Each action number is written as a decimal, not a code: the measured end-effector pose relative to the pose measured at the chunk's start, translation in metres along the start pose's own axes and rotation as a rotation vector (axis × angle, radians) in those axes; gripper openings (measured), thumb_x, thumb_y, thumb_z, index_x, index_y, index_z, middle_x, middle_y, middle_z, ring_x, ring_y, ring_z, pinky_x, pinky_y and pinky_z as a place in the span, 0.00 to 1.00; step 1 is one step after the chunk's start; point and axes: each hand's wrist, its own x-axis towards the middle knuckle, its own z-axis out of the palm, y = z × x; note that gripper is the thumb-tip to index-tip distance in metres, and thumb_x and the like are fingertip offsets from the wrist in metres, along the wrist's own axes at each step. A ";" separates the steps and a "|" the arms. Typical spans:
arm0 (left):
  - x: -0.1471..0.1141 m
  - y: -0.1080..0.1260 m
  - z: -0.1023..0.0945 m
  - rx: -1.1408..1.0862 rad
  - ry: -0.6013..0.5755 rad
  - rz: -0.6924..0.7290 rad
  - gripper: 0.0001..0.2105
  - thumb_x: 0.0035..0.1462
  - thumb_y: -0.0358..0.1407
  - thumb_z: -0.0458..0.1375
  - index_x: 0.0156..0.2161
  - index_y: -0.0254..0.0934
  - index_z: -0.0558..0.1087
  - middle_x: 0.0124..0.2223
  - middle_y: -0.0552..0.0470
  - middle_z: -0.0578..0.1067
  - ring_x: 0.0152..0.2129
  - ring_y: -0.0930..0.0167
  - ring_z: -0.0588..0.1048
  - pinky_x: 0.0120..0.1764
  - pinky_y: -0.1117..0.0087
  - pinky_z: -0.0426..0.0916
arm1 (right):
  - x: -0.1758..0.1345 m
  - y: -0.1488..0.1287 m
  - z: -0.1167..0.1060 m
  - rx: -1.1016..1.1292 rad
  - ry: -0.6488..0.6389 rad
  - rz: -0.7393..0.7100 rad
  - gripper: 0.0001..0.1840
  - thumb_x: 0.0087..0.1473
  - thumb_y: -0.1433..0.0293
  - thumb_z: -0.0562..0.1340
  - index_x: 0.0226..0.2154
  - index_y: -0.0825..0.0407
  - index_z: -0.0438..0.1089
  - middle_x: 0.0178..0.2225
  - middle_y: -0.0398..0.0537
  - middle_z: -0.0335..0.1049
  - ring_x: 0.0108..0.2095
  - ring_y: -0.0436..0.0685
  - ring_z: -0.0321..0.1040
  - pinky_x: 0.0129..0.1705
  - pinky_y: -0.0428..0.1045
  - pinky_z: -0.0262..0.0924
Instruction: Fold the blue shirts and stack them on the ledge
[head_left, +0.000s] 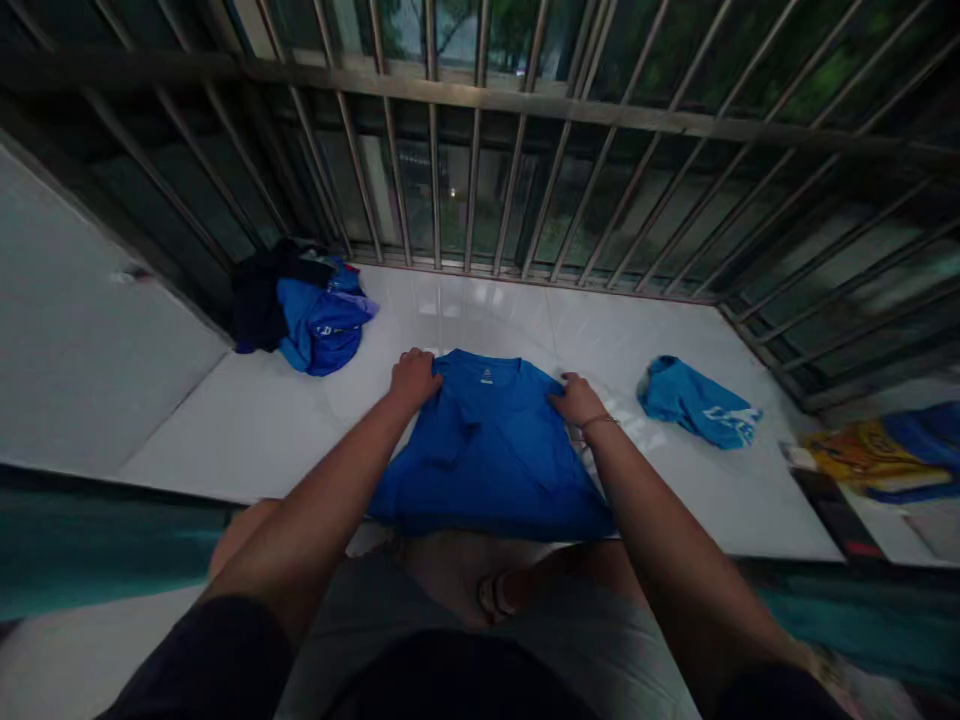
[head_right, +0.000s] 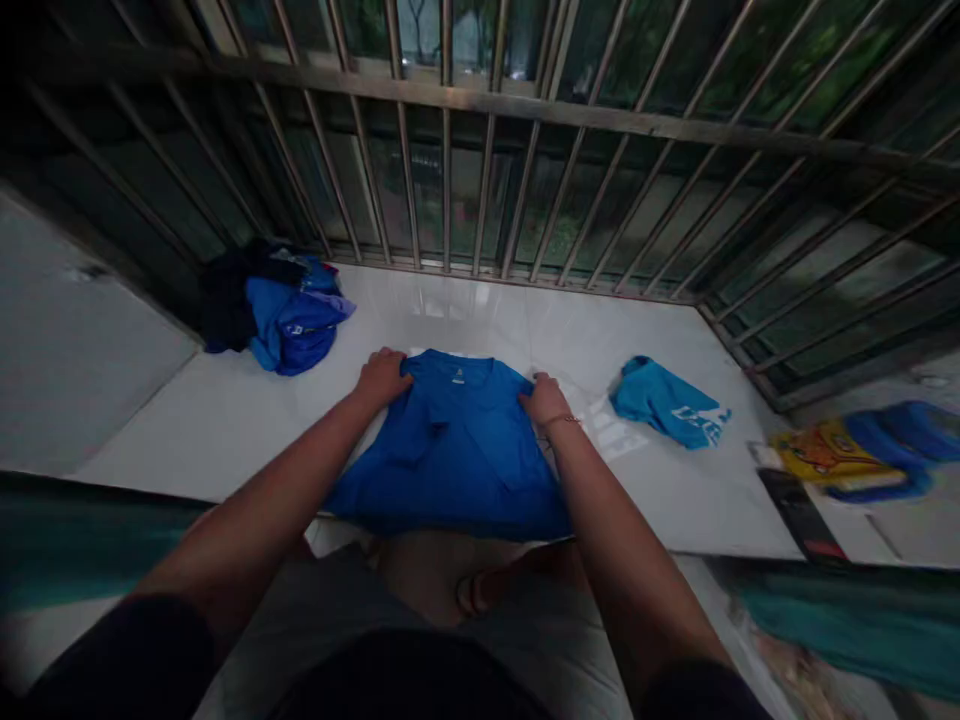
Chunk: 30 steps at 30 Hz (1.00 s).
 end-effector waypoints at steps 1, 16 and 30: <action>0.006 -0.001 -0.004 0.003 -0.016 0.017 0.26 0.74 0.44 0.56 0.69 0.31 0.74 0.67 0.28 0.75 0.65 0.48 0.74 0.62 0.52 0.74 | 0.004 0.001 -0.004 -0.004 -0.021 -0.009 0.29 0.72 0.64 0.66 0.69 0.62 0.76 0.64 0.70 0.79 0.65 0.67 0.78 0.59 0.49 0.67; 0.049 -0.003 -0.093 -0.107 0.203 0.073 0.16 0.73 0.40 0.59 0.59 0.36 0.80 0.61 0.34 0.79 0.58 0.53 0.79 0.57 0.57 0.73 | 0.009 -0.001 -0.067 0.063 0.272 0.115 0.23 0.76 0.64 0.55 0.58 0.59 0.79 0.54 0.69 0.84 0.52 0.66 0.82 0.49 0.52 0.67; -0.212 -0.061 0.007 -0.513 0.309 0.343 0.15 0.72 0.48 0.59 0.55 0.45 0.80 0.55 0.43 0.83 0.52 0.56 0.83 0.58 0.54 0.80 | -0.211 0.078 0.040 0.453 0.362 -0.382 0.19 0.75 0.52 0.60 0.50 0.45 0.79 0.49 0.54 0.86 0.48 0.64 0.84 0.52 0.58 0.78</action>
